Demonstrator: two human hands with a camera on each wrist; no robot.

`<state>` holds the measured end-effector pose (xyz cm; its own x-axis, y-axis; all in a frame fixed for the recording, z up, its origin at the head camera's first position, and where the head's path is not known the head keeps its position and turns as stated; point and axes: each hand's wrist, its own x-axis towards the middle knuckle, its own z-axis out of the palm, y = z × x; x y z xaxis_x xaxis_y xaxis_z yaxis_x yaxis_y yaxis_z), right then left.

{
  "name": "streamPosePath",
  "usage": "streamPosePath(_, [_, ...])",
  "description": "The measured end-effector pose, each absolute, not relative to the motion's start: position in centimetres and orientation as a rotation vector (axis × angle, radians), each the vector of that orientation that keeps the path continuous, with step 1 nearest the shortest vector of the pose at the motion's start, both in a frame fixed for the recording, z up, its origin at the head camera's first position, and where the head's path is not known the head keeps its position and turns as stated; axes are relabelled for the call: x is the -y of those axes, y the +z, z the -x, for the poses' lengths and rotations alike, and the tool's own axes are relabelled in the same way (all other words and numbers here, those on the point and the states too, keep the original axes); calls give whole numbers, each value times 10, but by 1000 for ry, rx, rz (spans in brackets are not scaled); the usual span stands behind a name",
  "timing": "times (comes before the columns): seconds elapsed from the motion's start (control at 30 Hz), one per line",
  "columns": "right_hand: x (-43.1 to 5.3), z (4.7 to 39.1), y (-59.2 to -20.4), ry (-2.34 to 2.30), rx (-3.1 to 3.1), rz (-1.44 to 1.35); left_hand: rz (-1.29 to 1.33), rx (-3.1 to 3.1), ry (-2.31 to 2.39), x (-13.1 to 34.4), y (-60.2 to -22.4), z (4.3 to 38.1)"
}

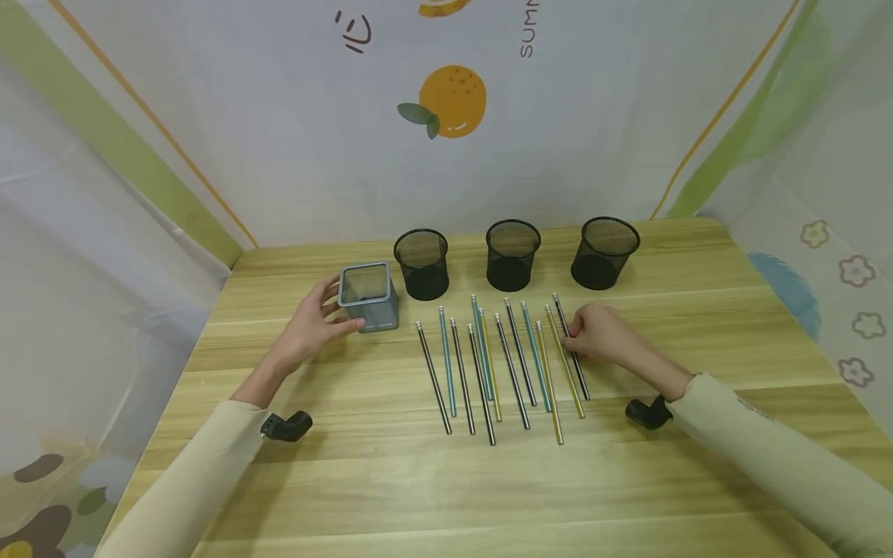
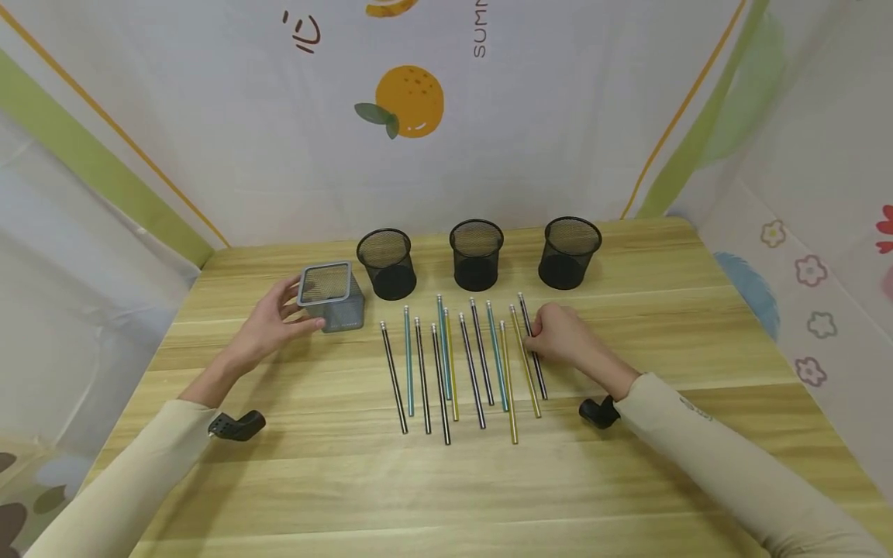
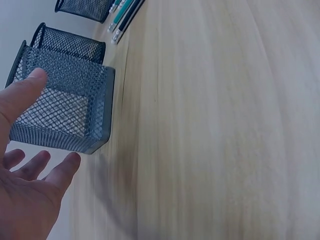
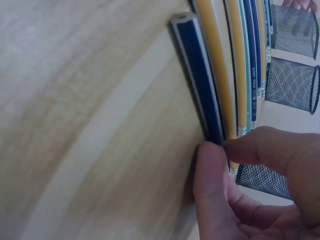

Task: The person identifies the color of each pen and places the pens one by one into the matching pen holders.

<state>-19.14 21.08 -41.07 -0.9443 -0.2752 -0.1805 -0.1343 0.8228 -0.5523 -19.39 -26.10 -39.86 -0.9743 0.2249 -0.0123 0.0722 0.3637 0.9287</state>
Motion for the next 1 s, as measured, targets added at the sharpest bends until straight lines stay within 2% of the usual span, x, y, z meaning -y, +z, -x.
streamPosePath(1.0, [-218, 185, -397, -868, -2665, 343, -207, -2542, 1755, 246, -408, 202])
